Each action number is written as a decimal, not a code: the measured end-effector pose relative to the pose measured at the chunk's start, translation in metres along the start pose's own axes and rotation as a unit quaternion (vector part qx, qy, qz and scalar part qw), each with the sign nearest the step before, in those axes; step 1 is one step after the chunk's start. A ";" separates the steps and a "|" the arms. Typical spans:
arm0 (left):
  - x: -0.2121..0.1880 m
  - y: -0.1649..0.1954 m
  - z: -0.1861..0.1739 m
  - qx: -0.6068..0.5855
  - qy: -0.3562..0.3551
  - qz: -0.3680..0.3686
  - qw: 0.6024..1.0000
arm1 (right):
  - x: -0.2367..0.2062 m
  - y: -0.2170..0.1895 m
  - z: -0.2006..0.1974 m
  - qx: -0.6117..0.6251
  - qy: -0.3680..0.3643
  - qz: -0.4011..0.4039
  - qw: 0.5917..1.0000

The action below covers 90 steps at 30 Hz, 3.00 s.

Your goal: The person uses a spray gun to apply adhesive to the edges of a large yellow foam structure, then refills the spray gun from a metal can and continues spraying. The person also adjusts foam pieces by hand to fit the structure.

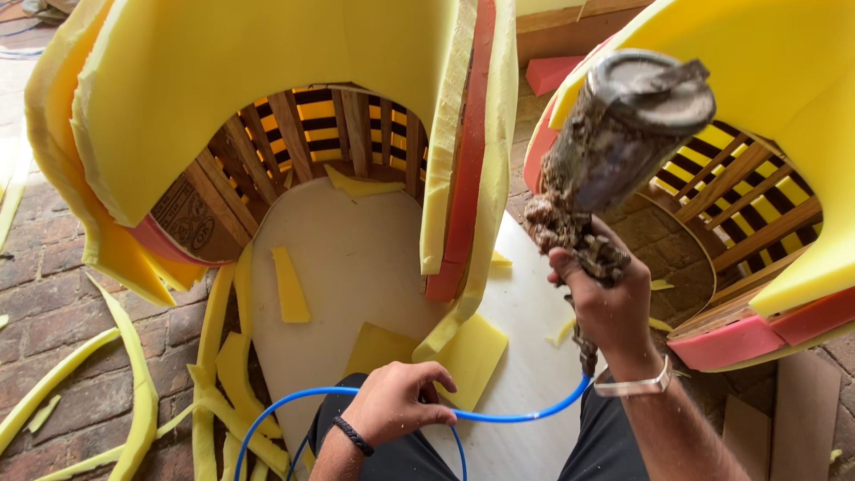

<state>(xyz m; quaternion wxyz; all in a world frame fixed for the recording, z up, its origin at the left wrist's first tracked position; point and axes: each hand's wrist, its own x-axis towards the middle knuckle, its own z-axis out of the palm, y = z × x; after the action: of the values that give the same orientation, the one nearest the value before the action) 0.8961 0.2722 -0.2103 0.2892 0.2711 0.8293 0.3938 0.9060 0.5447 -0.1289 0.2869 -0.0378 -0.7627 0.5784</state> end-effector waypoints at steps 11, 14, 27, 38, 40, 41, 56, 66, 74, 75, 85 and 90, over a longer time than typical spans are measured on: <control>0.010 0.016 -0.008 -0.031 0.027 -0.022 0.999 | 0.025 -0.011 -0.001 -0.021 -0.009 -0.003 1.000; 0.009 0.009 -0.006 -0.027 0.012 -0.019 0.999 | 0.007 0.002 0.001 -0.012 -0.015 0.030 0.999; 0.001 -0.031 0.018 0.023 -0.057 0.000 0.998 | -0.071 0.053 0.004 -0.058 -0.054 0.115 0.990; -0.010 -0.044 0.031 0.040 -0.084 0.011 0.996 | -0.098 0.063 0.010 -0.058 -0.074 0.148 0.985; -0.012 -0.041 0.028 0.028 -0.069 0.005 0.997 | -0.092 0.056 0.011 -0.069 -0.063 0.117 0.989; -0.012 -0.039 0.026 0.022 -0.061 0.003 0.998 | -0.088 0.051 0.011 -0.075 -0.058 0.100 0.990; 0.009 0.019 -0.010 -0.036 0.090 -0.013 0.995 | 0.035 -0.003 0.008 -0.052 -0.047 -0.035 0.997; 0.027 0.033 -0.024 -0.067 0.192 0.012 0.979 | 0.113 -0.024 0.019 -0.101 -0.032 -0.140 0.985; 0.035 0.044 -0.027 -0.109 0.259 -0.012 0.960 | 0.153 -0.043 0.033 -0.082 0.025 -0.162 0.983; 0.035 0.044 -0.028 -0.114 0.259 -0.016 0.959 | 0.155 -0.045 0.034 -0.086 0.019 -0.162 0.983; -0.007 0.007 -0.021 -0.114 0.179 -0.085 0.974 | 0.063 -0.021 0.052 -0.222 -0.020 -0.075 0.972; -0.021 -0.018 -0.015 -0.077 0.175 -0.134 0.972 | 0.015 0.000 0.071 -0.275 -0.013 -0.124 0.953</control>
<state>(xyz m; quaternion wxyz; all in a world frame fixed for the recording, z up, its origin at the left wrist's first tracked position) 0.8962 0.2409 -0.2112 0.2100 0.0618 0.8628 0.4557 0.8590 0.4899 -0.1351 0.3249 -0.0131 -0.8946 0.3066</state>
